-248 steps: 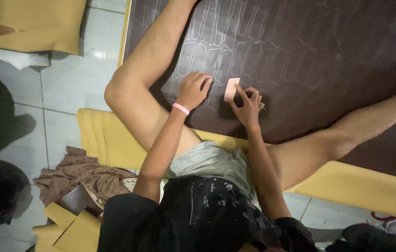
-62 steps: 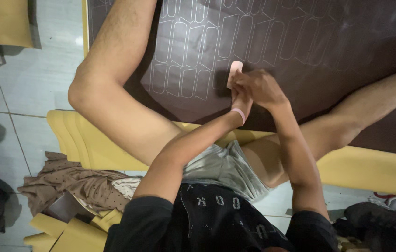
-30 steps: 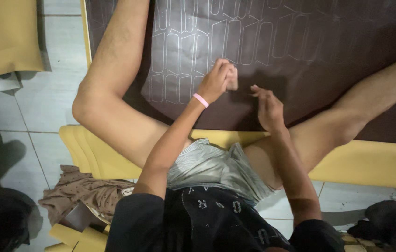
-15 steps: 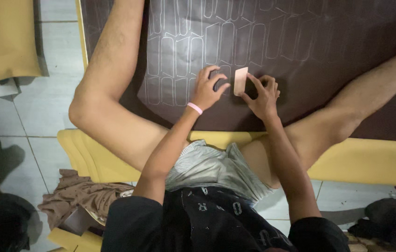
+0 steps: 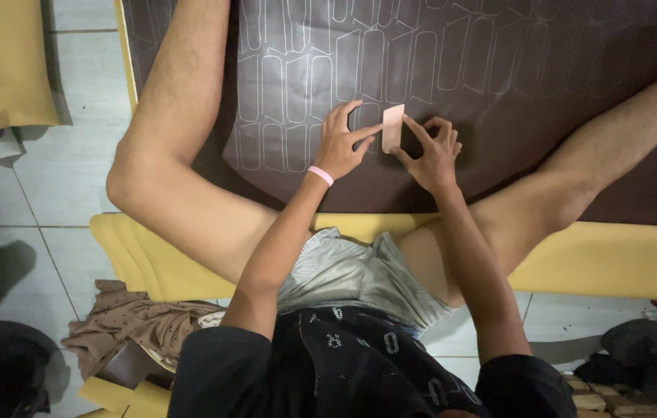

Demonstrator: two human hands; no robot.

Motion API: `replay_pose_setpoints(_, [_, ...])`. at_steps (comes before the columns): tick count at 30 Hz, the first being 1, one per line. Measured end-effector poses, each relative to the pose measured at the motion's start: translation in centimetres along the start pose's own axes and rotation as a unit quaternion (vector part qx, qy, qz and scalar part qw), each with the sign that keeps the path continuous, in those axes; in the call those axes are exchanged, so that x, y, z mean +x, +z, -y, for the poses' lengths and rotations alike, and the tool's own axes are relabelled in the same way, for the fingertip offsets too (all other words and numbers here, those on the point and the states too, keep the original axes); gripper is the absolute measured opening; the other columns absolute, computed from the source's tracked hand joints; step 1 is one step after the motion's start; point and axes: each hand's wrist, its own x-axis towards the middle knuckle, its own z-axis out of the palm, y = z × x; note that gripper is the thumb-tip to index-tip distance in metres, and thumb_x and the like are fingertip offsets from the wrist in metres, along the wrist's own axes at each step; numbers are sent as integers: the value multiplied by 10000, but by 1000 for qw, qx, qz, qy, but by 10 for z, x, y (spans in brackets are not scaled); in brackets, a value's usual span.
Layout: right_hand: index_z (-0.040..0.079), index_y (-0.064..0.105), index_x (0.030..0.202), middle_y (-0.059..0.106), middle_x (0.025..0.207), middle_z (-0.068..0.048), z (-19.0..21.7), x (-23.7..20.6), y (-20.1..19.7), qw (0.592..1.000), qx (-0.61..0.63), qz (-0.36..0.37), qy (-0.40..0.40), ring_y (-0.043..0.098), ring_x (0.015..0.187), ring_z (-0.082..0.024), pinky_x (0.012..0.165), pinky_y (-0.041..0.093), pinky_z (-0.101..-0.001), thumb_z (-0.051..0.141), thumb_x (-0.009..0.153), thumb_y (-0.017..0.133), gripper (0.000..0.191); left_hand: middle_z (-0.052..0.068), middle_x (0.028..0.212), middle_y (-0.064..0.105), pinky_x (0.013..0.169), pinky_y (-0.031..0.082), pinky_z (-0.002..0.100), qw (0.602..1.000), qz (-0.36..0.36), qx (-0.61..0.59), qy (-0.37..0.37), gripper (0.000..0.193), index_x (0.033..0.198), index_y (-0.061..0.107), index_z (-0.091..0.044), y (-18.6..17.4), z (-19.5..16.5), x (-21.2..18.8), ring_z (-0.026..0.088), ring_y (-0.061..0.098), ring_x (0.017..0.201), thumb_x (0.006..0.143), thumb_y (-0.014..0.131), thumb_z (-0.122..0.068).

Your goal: The person sits on the floor and repeatedly rubs a small pink rectangular object against a dark brown sheet with white geometric outlines. The person moves the object back and forth over the same area for the duration of the clip.

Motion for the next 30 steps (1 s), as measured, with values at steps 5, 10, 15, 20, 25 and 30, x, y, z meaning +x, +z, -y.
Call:
replay_pose_setpoints(5, [362, 640, 1441, 461, 1273, -73, -1, -1, 1, 1000, -2, 2, -1, 474, 1129, -289, 935, 415, -489, 497, 795, 905, 712, 99, 1537, 403, 1197, 296, 508, 1000, 14, 9, -4, 300, 1188, 796, -340, 1, 0, 0, 360, 335, 1441, 913, 766, -224])
replay_pose_setpoints(10, [362, 629, 1457, 457, 1255, -69, -2, -1, 2, 1000, -15, 8, -3, 472, 1104, -276, 919, 410, -481, 506, 808, 903, 718, 91, 1527, 406, 1195, 300, 504, 1000, 11, 14, -3, 300, 1184, 797, -347, 3, 0, 0, 353, 347, 1437, 913, 759, -224])
replay_pose_setpoints(15, [372, 618, 1465, 456, 1257, -65, 0, -1, 1, 1000, -20, 5, -2, 469, 1108, -276, 919, 411, -471, 487, 823, 894, 709, 94, 1530, 407, 1199, 307, 497, 1000, 7, 17, -3, 316, 1200, 793, -344, 4, 1, -1, 349, 356, 1438, 916, 752, -212])
replay_pose_setpoints(20, [376, 609, 1465, 456, 1261, -69, 3, 1, -2, 1000, -14, 24, 13, 464, 1122, -284, 933, 402, -483, 479, 816, 888, 713, 102, 1528, 407, 1195, 302, 503, 1000, 5, 24, 2, 319, 1198, 797, -344, 0, -5, 1, 352, 355, 1433, 912, 747, -213])
replay_pose_setpoints(25, [365, 605, 1465, 455, 1262, -83, -6, -1, 5, 999, -26, 24, 7, 462, 1119, -293, 932, 396, -496, 495, 825, 884, 711, 125, 1509, 416, 1181, 292, 512, 999, 17, 43, -14, 288, 1167, 788, -321, -7, -16, 6, 369, 361, 1419, 886, 763, -263])
replay_pose_setpoints(30, [349, 620, 1452, 456, 1274, -74, -30, -2, 24, 998, 49, -20, -27, 463, 1172, -293, 990, 410, -467, 424, 850, 868, 655, 133, 1545, 474, 1216, 353, 501, 973, 99, 208, 30, 202, 1153, 743, -216, 17, -28, 14, 321, 456, 1432, 968, 686, -273])
